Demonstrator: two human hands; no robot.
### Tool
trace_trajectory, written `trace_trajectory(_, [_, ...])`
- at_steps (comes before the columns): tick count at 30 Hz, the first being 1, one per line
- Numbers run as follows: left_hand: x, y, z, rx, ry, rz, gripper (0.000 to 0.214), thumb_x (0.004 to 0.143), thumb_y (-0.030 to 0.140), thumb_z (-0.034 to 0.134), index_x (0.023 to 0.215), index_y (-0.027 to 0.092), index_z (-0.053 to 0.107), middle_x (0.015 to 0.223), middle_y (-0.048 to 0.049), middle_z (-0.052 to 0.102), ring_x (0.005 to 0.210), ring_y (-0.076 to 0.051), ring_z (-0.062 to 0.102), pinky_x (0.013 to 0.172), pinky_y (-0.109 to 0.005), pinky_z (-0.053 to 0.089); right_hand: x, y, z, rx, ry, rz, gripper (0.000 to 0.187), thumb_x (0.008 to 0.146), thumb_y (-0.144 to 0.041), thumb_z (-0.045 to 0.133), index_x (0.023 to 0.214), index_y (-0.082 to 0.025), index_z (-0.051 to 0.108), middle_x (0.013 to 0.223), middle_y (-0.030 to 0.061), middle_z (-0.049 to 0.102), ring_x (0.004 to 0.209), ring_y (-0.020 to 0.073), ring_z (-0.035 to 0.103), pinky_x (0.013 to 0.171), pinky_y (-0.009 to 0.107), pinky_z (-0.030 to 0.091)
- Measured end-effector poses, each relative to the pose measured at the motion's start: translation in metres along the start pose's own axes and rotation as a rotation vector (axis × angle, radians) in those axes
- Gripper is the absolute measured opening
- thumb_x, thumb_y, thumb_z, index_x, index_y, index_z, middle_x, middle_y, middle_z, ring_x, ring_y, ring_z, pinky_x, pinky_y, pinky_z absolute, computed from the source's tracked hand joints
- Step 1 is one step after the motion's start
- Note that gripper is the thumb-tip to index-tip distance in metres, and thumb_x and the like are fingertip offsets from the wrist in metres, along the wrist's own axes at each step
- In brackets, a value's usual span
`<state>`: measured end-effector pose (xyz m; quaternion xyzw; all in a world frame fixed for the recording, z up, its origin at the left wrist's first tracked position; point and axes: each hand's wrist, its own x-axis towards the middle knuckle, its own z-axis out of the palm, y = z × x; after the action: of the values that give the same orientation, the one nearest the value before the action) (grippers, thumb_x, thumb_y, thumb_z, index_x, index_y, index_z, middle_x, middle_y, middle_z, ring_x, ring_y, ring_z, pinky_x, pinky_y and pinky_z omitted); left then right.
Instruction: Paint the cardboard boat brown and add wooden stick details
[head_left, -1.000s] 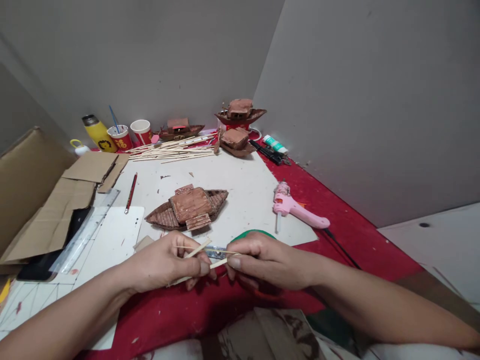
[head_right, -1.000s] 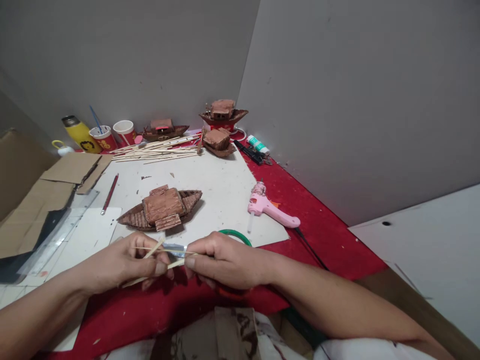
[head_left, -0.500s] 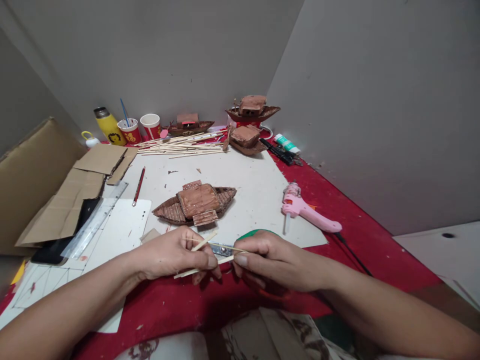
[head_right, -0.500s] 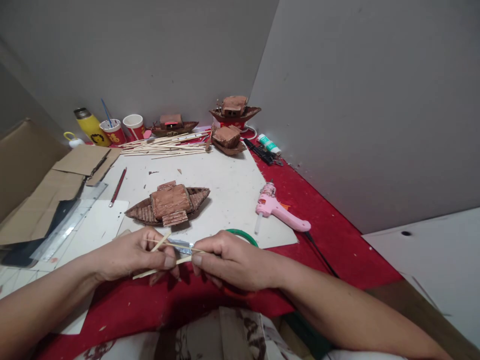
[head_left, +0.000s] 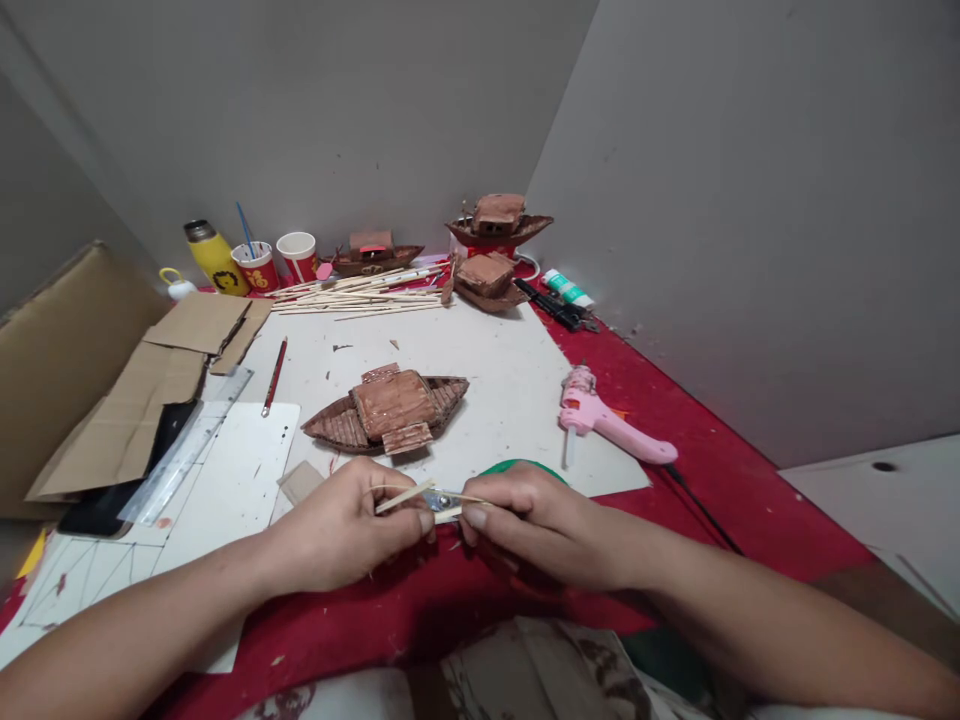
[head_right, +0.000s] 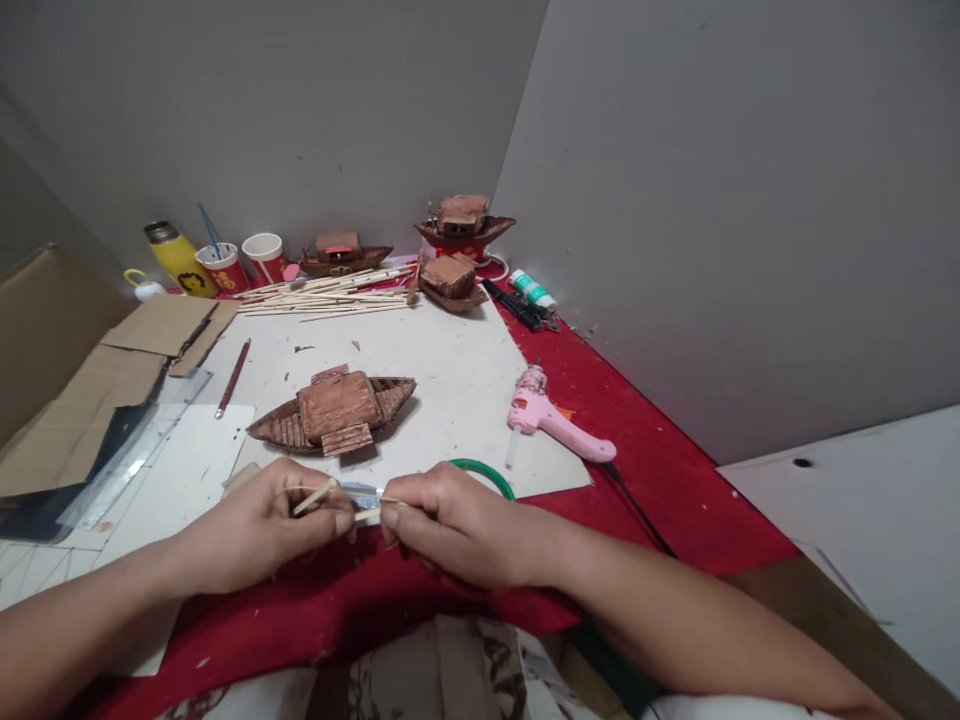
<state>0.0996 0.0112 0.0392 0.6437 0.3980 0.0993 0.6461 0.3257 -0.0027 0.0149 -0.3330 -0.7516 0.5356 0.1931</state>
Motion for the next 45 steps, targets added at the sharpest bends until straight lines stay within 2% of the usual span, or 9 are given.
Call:
trace_trajectory(5, [-0.001, -0.003, 0.009, 0.035, 0.104, 0.023, 0.019, 0.085, 0.023, 0.051, 0.067, 0.017, 0.053, 0.058, 0.0054, 0.042, 0.056, -0.01, 0.034, 0.052, -0.024, 0.026, -0.001, 0.007, 0.004, -0.172, 0.079, -0.133, 0.036, 0.101, -0.028, 0.035, 0.073, -0.016, 0.054, 0.058, -0.0033, 0.048, 0.051, 0.0083, 0.039, 0.051, 0.021, 0.032])
trace_trajectory(10, [0.005, -0.012, 0.017, 0.023, 0.227, 0.012, 0.012, 0.076, 0.018, 0.053, 0.065, 0.017, 0.056, 0.058, 0.0041, 0.048, 0.056, -0.011, 0.04, 0.053, -0.023, 0.029, -0.002, 0.012, 0.015, -0.61, 0.14, -0.262, 0.028, 0.096, -0.018, 0.038, 0.072, -0.018, 0.051, 0.055, -0.0037, 0.046, 0.049, 0.0111, 0.034, 0.051, 0.028, 0.027])
trace_trajectory(15, [0.008, -0.015, 0.021, 0.091, 0.334, 0.106, 0.016, 0.08, 0.021, 0.053, 0.066, 0.017, 0.059, 0.061, 0.003, 0.054, 0.06, -0.012, 0.046, 0.059, -0.023, 0.035, 0.0, 0.007, 0.026, -0.842, 0.269, -0.426, 0.031, 0.099, -0.025, 0.04, 0.07, -0.021, 0.05, 0.054, -0.0018, 0.053, 0.047, 0.0125, 0.041, 0.051, 0.029, 0.026])
trace_trajectory(23, [0.003, -0.007, 0.017, -0.068, 0.399, 0.104, 0.028, 0.085, 0.037, 0.057, 0.069, 0.015, 0.063, 0.056, 0.0039, 0.048, 0.054, -0.01, 0.038, 0.053, -0.022, 0.032, 0.0, 0.007, 0.019, -0.564, 0.316, -0.414, 0.024, 0.098, -0.029, 0.044, 0.077, -0.02, 0.051, 0.058, -0.0027, 0.052, 0.049, 0.0118, 0.041, 0.051, 0.027, 0.03])
trace_trajectory(31, [0.002, -0.007, 0.015, -0.278, 0.225, 0.029, 0.039, 0.08, 0.053, 0.062, 0.073, 0.015, 0.064, 0.044, 0.0084, 0.037, 0.043, -0.008, 0.026, 0.044, -0.023, 0.017, -0.002, 0.004, 0.01, -0.249, 0.428, -0.281, 0.022, 0.101, -0.029, 0.04, 0.084, -0.02, 0.05, 0.063, -0.0041, 0.047, 0.054, 0.0105, 0.041, 0.053, 0.023, 0.033])
trace_trajectory(35, [0.003, -0.007, 0.017, -0.292, 0.223, 0.056, 0.038, 0.079, 0.053, 0.062, 0.071, 0.015, 0.063, 0.043, 0.0083, 0.037, 0.042, -0.008, 0.026, 0.044, -0.024, 0.018, 0.0, 0.003, 0.007, -0.22, 0.386, -0.235, 0.033, 0.103, -0.035, 0.036, 0.077, -0.02, 0.05, 0.063, -0.003, 0.046, 0.057, 0.0112, 0.041, 0.054, 0.024, 0.033])
trace_trajectory(38, [0.0, -0.004, 0.016, -0.211, 0.324, 0.1, 0.034, 0.078, 0.048, 0.062, 0.068, 0.016, 0.061, 0.047, 0.0069, 0.039, 0.046, -0.009, 0.029, 0.047, -0.023, 0.022, -0.002, -0.002, 0.005, -0.119, 0.313, -0.136, 0.041, 0.103, -0.044, 0.034, 0.071, -0.02, 0.043, 0.062, -0.0039, 0.04, 0.057, 0.0112, 0.037, 0.053, 0.024, 0.032])
trace_trajectory(41, [-0.004, -0.002, 0.015, -0.057, 0.439, 0.211, 0.029, 0.079, 0.041, 0.062, 0.065, 0.016, 0.059, 0.055, 0.0038, 0.043, 0.054, -0.011, 0.036, 0.052, -0.023, 0.029, -0.007, -0.009, 0.003, -0.016, 0.148, -0.042, 0.047, 0.102, -0.052, 0.031, 0.071, -0.019, 0.044, 0.064, -0.0029, 0.042, 0.059, 0.011, 0.039, 0.058, 0.023, 0.035])
trace_trajectory(45, [-0.008, -0.004, 0.018, 0.097, 0.486, 0.315, 0.026, 0.084, 0.036, 0.057, 0.067, 0.017, 0.06, 0.059, 0.0008, 0.051, 0.058, -0.013, 0.044, 0.056, -0.024, 0.034, -0.01, -0.013, 0.005, -0.011, -0.099, -0.016, 0.053, 0.1, -0.057, 0.029, 0.074, -0.017, 0.051, 0.068, 0.0005, 0.049, 0.064, 0.0126, 0.046, 0.063, 0.025, 0.039])
